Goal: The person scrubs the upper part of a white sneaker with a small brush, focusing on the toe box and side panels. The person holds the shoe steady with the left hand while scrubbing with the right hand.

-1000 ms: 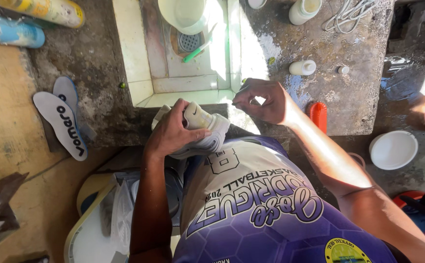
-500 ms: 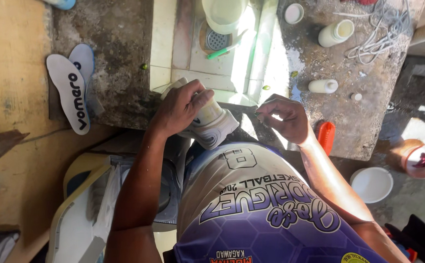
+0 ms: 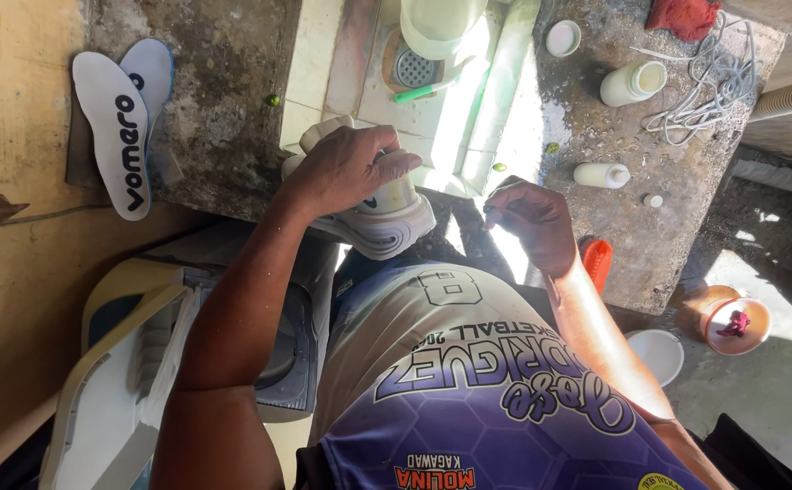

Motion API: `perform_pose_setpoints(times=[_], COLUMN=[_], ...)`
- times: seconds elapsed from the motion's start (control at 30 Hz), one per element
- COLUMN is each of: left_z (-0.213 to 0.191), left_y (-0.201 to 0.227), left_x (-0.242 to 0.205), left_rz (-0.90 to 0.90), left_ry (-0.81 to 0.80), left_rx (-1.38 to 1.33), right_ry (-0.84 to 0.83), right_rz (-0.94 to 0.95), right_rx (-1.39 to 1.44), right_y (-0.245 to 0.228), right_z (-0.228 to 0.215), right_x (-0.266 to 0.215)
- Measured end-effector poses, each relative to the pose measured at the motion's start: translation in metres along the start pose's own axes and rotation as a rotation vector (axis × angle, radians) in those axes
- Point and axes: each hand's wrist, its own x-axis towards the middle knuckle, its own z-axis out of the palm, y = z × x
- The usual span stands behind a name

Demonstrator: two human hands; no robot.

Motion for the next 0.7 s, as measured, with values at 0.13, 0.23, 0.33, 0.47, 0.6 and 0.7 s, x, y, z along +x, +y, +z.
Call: perform_pose_setpoints(times=[0.13,0.23,0.33,0.47,0.6,0.7], left_z=[0.002,0.002,0.003,0.015,0.039,0.051], left_y=[-0.001,0.000,0.003,0.005,0.002,-0.004], left_x=[0.002,0.003,0.005,0.012,0.021,0.025], left_rz=[0.012,0.007,-0.029,-0.077,-0.062,-0.007], left_ry=[-0.001,-0.017,-0.054,-0.112,-0.114,-0.083], left_rx=[0.002,-0.020,-0.005,0.011,-0.032,-0.076], right_ry=[0.007,-0.001,-0.023,-0.081,-0.234,-0.266], right_rz=[-0.004,-0.023,-0.014,0.023,-0.234,-0.372], right_rx=[0.017,0.001,0.012,-0.048,-0.504,-0.750], right_y=[0.006,0.010,0.011,0.009,0.000,-0.013], right_z=[-0.001,-0.003,-0.004,0.006,0.026,0.038], right_x=[0.004,0.003,0.003,0.009,0.024,0.031])
